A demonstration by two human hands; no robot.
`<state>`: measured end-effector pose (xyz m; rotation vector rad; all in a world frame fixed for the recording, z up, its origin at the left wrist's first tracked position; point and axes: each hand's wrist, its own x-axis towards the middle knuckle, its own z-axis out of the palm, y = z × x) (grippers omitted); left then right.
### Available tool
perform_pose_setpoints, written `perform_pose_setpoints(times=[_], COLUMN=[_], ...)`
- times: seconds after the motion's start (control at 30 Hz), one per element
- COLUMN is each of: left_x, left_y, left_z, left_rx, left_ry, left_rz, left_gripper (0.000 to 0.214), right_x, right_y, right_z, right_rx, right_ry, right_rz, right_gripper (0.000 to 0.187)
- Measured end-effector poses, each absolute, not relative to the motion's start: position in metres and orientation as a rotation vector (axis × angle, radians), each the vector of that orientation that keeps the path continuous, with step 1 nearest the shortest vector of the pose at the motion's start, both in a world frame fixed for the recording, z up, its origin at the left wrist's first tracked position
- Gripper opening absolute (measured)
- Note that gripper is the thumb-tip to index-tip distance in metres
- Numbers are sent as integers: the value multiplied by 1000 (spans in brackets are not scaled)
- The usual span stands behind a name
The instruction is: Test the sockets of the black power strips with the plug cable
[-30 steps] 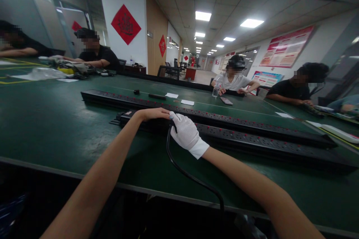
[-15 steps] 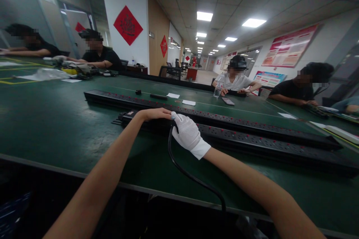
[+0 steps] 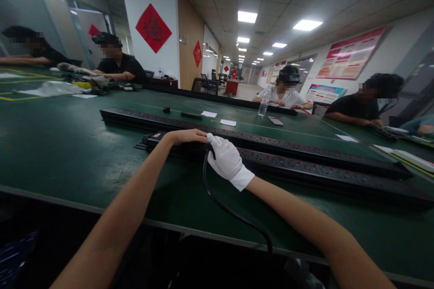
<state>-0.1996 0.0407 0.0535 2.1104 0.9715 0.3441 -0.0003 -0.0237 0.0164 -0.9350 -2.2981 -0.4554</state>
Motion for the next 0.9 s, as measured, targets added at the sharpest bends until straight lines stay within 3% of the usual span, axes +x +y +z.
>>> perform_pose_setpoints(times=[0.9], left_x=[-199], left_y=[38], left_z=[54], left_rx=[2094], left_ry=[946], left_rz=[353], left_gripper=[46], right_x=[0], right_y=[-23], right_z=[15], right_rx=[-937], right_ry=[-2298], right_rz=[-464], right_gripper=[51])
